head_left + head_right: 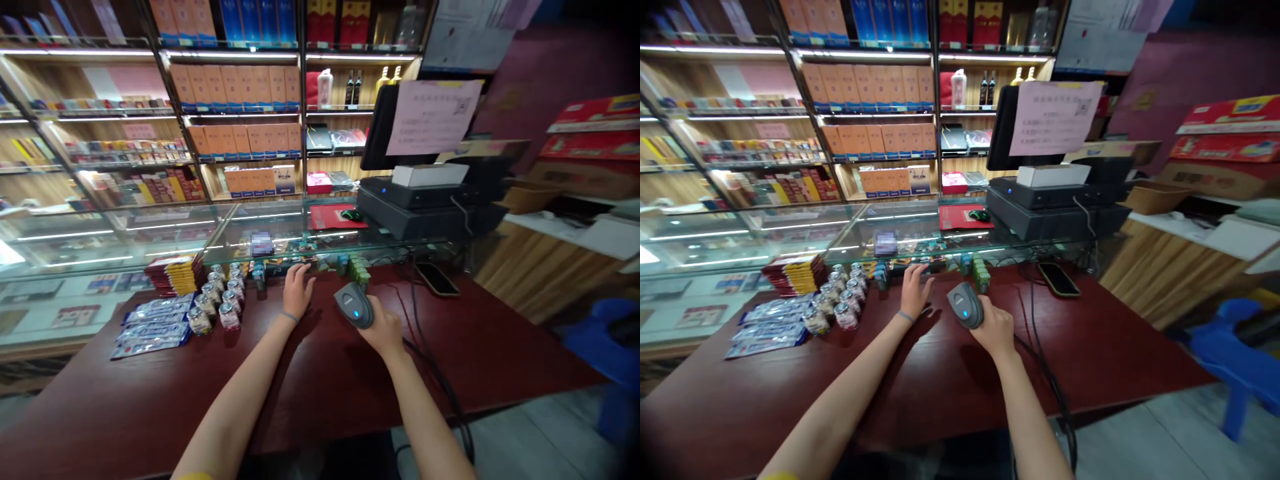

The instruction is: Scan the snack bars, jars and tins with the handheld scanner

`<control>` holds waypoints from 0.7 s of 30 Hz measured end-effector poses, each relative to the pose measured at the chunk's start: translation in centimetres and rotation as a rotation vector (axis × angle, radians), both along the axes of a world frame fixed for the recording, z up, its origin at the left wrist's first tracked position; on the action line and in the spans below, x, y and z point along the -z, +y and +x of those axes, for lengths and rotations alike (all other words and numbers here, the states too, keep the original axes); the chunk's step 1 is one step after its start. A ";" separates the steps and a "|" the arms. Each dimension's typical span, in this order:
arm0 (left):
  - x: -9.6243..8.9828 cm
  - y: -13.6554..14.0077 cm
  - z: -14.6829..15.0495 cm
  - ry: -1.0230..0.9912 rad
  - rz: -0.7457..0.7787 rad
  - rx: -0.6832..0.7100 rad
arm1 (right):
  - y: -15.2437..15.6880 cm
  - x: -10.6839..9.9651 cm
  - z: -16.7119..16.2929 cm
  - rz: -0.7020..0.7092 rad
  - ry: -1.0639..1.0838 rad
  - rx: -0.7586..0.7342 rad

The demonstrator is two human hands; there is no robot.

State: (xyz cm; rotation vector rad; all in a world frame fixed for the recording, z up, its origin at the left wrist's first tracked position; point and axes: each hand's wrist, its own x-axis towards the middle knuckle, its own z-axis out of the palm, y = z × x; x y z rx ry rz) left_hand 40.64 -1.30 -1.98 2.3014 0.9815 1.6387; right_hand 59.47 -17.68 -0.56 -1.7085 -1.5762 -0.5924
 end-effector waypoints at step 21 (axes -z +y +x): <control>2.5 3.1 13.8 -0.019 -0.258 0.096 | -0.2 -0.5 3.0 0.066 0.150 0.185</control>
